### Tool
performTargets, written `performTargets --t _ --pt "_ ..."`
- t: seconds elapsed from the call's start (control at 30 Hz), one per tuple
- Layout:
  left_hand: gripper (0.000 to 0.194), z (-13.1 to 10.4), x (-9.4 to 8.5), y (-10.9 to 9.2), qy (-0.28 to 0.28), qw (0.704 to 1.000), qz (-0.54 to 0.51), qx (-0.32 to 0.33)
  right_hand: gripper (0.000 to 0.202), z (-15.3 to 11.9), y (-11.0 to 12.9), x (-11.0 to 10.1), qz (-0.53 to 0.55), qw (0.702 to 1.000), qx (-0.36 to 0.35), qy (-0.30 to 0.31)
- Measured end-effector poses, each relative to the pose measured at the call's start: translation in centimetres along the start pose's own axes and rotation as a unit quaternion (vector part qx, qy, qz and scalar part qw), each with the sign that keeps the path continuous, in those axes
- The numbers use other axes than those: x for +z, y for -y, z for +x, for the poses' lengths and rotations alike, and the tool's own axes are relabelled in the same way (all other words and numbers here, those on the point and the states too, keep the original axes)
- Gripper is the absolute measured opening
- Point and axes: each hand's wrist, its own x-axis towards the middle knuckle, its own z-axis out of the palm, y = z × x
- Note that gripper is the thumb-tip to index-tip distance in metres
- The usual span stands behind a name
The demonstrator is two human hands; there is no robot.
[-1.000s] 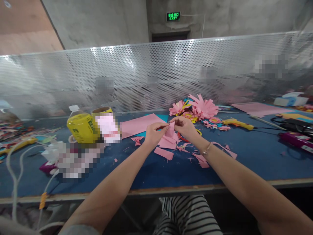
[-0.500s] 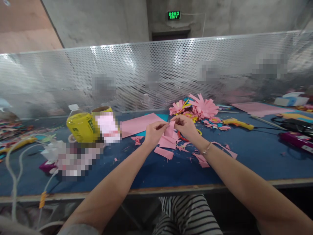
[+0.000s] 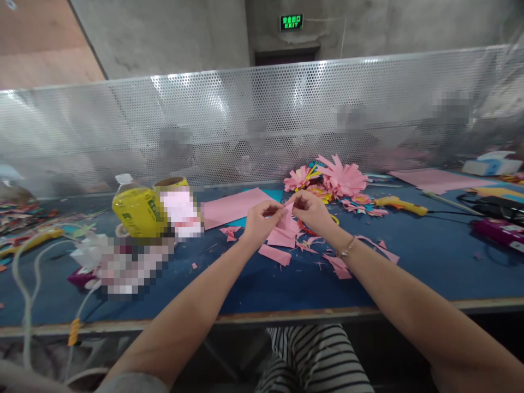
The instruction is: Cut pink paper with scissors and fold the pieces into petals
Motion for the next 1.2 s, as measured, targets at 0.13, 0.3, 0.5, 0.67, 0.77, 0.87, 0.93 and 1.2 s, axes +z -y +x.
performTargets --t 0.13,0.3,0.5,0.67,0.77,0.87,0.93,1.2 --pt "0.013 0.1 -0.1 -0.1 -0.001 1.0 -0.004 -0.017 0.011 0.0 0.3 -0.1 -0.016 1.0 0.011 0.011" --pt "0.011 0.3 -0.3 0.0 0.002 0.999 -0.026 -0.029 0.004 -0.2 0.5 -0.2 0.008 1.0 0.015 0.015" --pt "0.012 0.4 -0.3 0.0 0.006 0.995 -0.087 -0.043 0.007 -0.4 1.0 -0.3 -0.003 1.0 -0.016 0.008" --pt "0.014 0.4 -0.1 0.1 0.002 0.988 -0.137 -0.067 0.007 -0.3 0.9 -0.3 -0.07 0.996 -0.055 -0.001" --pt "0.014 0.4 -0.1 0.4 0.001 0.986 -0.152 -0.07 0.009 -0.2 0.6 -0.1 -0.057 0.998 -0.026 -0.004" --pt "0.013 0.4 -0.1 0.4 -0.024 0.989 -0.131 -0.068 0.014 -0.2 0.3 0.1 -0.013 1.0 0.014 -0.011" --pt "0.014 0.4 -0.2 0.2 -0.025 0.992 -0.109 -0.065 0.019 -0.2 0.1 0.2 0.012 1.0 0.023 -0.014" --pt "0.012 0.1 -0.1 -0.6 -0.011 0.998 -0.039 -0.038 0.02 0.0 0.3 0.1 0.02 0.999 0.038 0.03"
